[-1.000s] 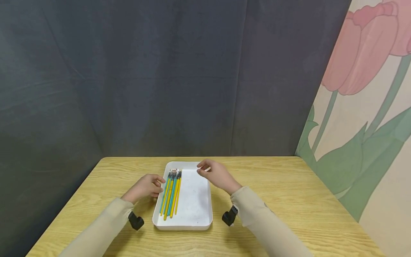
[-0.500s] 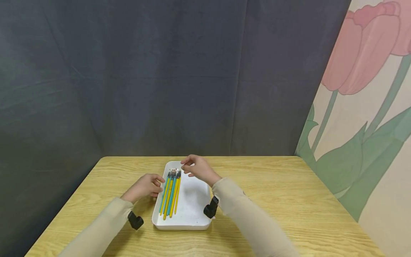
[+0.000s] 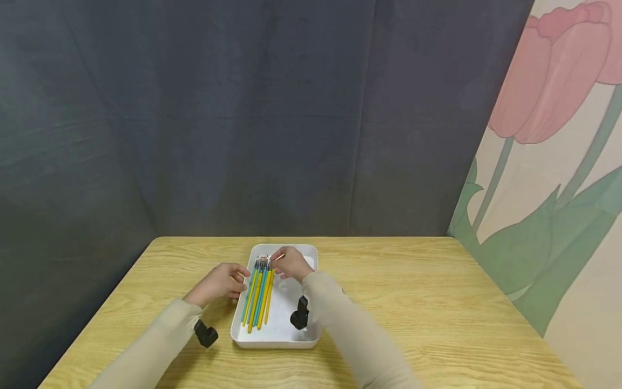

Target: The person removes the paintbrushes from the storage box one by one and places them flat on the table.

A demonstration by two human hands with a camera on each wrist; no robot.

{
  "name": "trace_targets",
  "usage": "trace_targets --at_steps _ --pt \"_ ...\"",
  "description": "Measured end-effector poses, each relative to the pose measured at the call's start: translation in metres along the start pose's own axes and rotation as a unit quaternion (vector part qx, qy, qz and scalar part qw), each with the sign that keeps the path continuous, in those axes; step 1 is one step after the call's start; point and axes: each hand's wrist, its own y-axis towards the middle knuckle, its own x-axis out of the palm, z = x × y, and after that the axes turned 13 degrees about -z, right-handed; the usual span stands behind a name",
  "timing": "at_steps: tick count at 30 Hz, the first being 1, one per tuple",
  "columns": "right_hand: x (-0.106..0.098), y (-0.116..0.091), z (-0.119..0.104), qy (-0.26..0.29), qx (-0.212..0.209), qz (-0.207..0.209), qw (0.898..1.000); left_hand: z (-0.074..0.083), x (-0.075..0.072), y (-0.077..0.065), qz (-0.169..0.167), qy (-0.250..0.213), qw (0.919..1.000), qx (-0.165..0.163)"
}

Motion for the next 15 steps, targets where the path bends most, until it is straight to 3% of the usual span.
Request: trace_targets --at_steps 7,15 --pt "0.008 0.007 0.011 -0.023 0.05 0.002 0.998 0.002 0.0 0.0 -0.003 -0.002 1.0 -0.003" --pt "0.014 0.018 0.02 -0.029 0.074 -0.004 0.997 0.003 0.0 -0.001 -0.001 0.0 0.9999 -0.011"
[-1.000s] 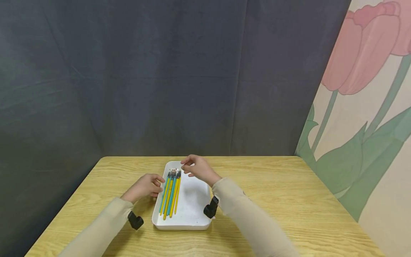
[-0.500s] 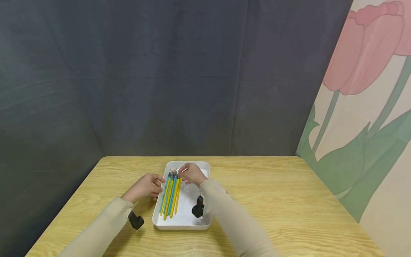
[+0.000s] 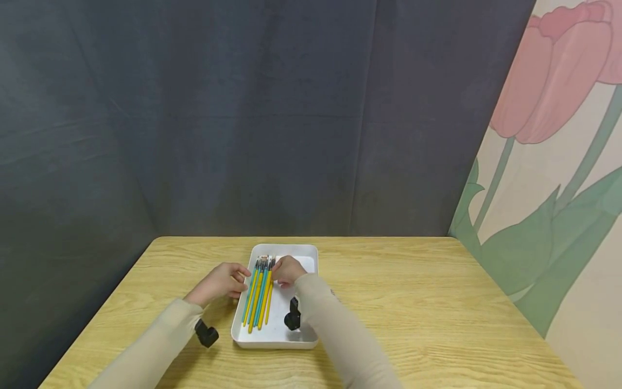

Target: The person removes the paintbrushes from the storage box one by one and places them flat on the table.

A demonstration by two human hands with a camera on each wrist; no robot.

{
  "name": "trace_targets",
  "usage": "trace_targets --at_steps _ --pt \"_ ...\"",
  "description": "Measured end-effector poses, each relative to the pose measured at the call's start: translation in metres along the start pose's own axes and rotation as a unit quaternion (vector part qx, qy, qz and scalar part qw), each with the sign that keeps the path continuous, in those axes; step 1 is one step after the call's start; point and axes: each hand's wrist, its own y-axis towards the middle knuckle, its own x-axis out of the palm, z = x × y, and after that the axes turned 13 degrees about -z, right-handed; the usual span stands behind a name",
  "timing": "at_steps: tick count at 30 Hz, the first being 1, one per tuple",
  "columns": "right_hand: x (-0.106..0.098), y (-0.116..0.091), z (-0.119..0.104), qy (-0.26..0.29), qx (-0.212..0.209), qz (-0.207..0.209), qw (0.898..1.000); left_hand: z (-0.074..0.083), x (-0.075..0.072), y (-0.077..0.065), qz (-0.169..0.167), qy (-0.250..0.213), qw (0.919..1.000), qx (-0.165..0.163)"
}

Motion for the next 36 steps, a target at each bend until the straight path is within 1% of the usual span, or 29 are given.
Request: trace_targets --at_steps 4,10,18,20,23,26,28,31,36 --pt "0.004 0.006 0.002 -0.022 0.004 0.006 1.0 0.001 0.0 -0.001 0.0 0.002 1.0 -0.001" --pt "0.008 0.008 0.001 -0.042 0.008 0.018 0.999 0.001 0.001 -0.001 -0.001 0.0 1.0 0.004" --pt "0.012 0.012 0.0 -0.093 -0.004 0.028 0.995 0.002 0.002 -0.002 0.002 0.001 1.0 0.003" --pt "0.012 0.013 -0.001 -0.11 -0.001 0.031 0.993 0.002 0.002 -0.002 0.001 0.001 1.0 0.003" --pt "0.013 0.014 -0.002 -0.153 0.006 0.034 0.988 0.001 0.002 -0.002 -0.001 0.004 1.0 0.002" --pt "0.013 0.014 -0.005 -0.184 0.009 0.037 0.982 0.001 0.002 -0.002 -0.001 0.004 1.0 0.001" --pt "0.012 0.014 -0.006 -0.183 0.014 0.041 0.982 0.001 0.002 -0.002 -0.001 0.005 1.0 0.0" --pt "0.012 0.014 -0.007 -0.164 0.021 0.042 0.985 0.001 0.002 -0.002 0.0 0.005 1.0 0.001" --pt "0.009 0.011 -0.005 -0.119 0.02 0.045 0.992 -0.001 0.001 -0.001 -0.003 0.003 1.0 0.004"
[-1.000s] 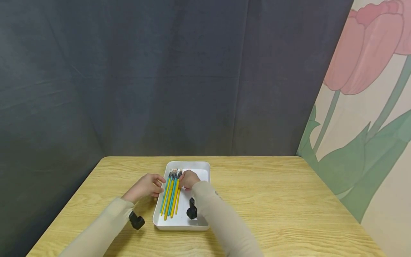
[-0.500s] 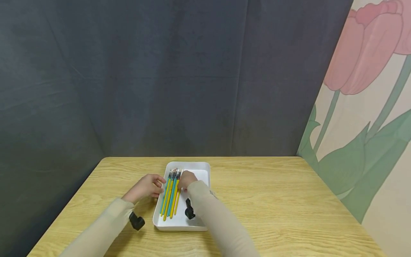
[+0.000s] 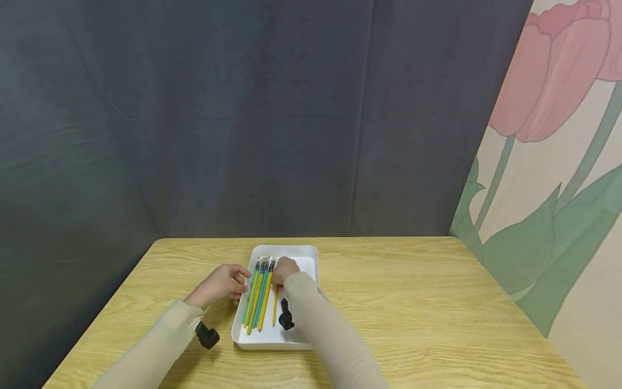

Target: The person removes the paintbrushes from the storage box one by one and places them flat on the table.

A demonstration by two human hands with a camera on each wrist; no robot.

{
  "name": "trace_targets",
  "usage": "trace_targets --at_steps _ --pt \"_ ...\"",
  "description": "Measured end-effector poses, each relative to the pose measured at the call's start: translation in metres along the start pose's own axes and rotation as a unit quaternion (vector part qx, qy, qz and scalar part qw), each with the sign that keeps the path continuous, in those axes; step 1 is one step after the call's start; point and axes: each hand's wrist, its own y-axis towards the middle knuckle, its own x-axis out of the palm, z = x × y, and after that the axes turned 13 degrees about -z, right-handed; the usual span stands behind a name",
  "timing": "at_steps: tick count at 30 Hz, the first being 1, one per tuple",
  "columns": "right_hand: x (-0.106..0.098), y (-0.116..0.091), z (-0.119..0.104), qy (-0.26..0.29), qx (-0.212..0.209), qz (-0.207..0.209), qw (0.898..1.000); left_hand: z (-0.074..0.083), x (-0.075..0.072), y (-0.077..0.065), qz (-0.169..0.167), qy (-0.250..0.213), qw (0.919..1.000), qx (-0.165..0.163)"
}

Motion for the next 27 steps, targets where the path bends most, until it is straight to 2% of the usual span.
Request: trace_targets --at_steps 5,11,19,27 --pt "-0.003 -0.003 0.003 0.087 0.004 -0.009 0.996 -0.001 0.0 0.0 0.001 -0.002 1.0 -0.003" --pt "-0.013 -0.01 0.006 0.181 -0.004 -0.037 0.983 0.0 0.0 -0.001 0.006 -0.003 1.0 -0.004" --pt "-0.038 -0.024 0.013 0.241 -0.029 -0.059 0.968 0.0 0.001 -0.001 0.006 -0.001 1.0 -0.005" --pt "-0.072 -0.048 0.028 0.299 -0.082 -0.067 0.948 -0.003 0.001 0.0 0.008 -0.006 0.9999 0.002"
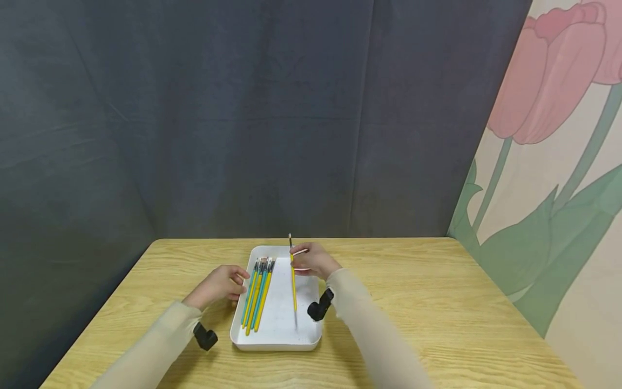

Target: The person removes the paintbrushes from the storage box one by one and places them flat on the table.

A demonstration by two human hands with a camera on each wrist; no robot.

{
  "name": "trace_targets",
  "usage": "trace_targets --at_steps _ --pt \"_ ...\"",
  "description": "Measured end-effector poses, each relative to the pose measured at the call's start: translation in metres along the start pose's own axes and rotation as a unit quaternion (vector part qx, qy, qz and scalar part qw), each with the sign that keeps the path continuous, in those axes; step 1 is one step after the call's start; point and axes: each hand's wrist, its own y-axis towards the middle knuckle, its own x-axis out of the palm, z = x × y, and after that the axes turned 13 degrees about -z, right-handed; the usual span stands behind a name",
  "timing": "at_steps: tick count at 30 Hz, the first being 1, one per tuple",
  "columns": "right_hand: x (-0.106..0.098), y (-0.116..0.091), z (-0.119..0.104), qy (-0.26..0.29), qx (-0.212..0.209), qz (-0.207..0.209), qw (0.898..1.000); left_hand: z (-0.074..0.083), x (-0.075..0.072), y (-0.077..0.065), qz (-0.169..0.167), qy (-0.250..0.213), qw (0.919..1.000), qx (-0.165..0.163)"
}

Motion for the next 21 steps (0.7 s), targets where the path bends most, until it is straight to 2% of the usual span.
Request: trace_targets --at_steps 6,9,15,21 --pt "-0.028 -0.022 0.001 0.001 -0.039 -0.018 0.999 0.001 0.001 -0.002 0.0 0.001 1.0 0.0" --pt "-0.038 -0.031 0.003 -0.004 -0.044 -0.022 0.999 0.001 0.001 -0.002 0.003 0.002 1.0 -0.002" --pt "-0.056 -0.04 0.013 -0.008 -0.033 -0.013 0.999 0.001 -0.001 -0.003 0.003 -0.003 1.0 0.0" --pt "-0.064 -0.04 0.032 -0.009 -0.01 0.006 1.0 0.003 -0.003 -0.005 -0.01 0.0 0.9999 0.014"
